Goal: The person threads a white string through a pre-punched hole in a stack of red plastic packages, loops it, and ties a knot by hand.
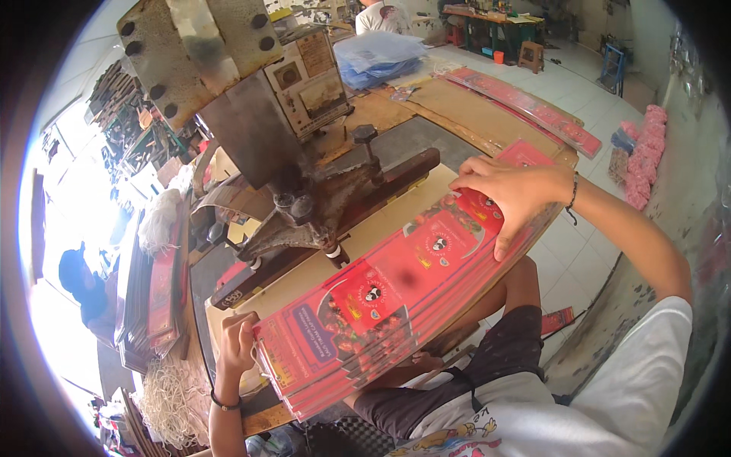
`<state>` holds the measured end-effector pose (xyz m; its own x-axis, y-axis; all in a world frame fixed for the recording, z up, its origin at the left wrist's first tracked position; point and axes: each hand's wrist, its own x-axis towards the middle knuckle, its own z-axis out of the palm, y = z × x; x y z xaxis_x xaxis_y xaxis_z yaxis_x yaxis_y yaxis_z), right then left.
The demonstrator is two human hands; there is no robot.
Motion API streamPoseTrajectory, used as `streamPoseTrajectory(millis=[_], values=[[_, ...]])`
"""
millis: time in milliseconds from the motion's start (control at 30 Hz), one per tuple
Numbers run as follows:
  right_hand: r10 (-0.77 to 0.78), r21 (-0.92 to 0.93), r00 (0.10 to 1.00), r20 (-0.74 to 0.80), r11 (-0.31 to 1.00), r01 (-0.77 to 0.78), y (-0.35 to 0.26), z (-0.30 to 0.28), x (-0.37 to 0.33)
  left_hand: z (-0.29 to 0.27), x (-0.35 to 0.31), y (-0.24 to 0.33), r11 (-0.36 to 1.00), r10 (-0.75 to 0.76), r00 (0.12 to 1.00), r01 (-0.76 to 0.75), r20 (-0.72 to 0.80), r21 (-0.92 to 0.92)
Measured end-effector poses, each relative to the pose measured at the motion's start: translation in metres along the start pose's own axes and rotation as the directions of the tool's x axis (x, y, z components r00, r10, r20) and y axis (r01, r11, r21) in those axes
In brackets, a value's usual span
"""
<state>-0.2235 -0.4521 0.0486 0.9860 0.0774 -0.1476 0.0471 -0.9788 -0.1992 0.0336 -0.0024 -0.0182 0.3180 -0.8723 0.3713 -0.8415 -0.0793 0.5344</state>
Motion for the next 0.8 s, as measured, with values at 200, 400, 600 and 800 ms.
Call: streamPoseTrajectory(millis=[200,400,600,800], values=[[0.015,0.003,1.0,0.02,1.0,-0.015,-0.002,-0.004,-0.003,0.003,0.005,0.005,0.999,-0.028,1.0,0.028,-0.006,-0.015],[-0.005,-0.099,0.998,-0.065,0.995,-0.002,-0.021,-0.016,-0.011,0.008,0.0,0.002,0.999,0.05,0.991,-0.048,-0.123,0.013],[-0.105,-0.317,0.93,-0.353,0.948,-0.014,-0.058,-0.05,-0.046,0.019,-0.02,-0.038,0.992,0.056,0.985,-0.074,-0.16,-0.105],[-0.266,-0.592,0.8,-0.538,0.795,-0.133,-0.063,-0.082,-0.132,0.014,-0.002,-0.014,0.992,-0.03,0.999,0.025,-0.036,-0.121]])
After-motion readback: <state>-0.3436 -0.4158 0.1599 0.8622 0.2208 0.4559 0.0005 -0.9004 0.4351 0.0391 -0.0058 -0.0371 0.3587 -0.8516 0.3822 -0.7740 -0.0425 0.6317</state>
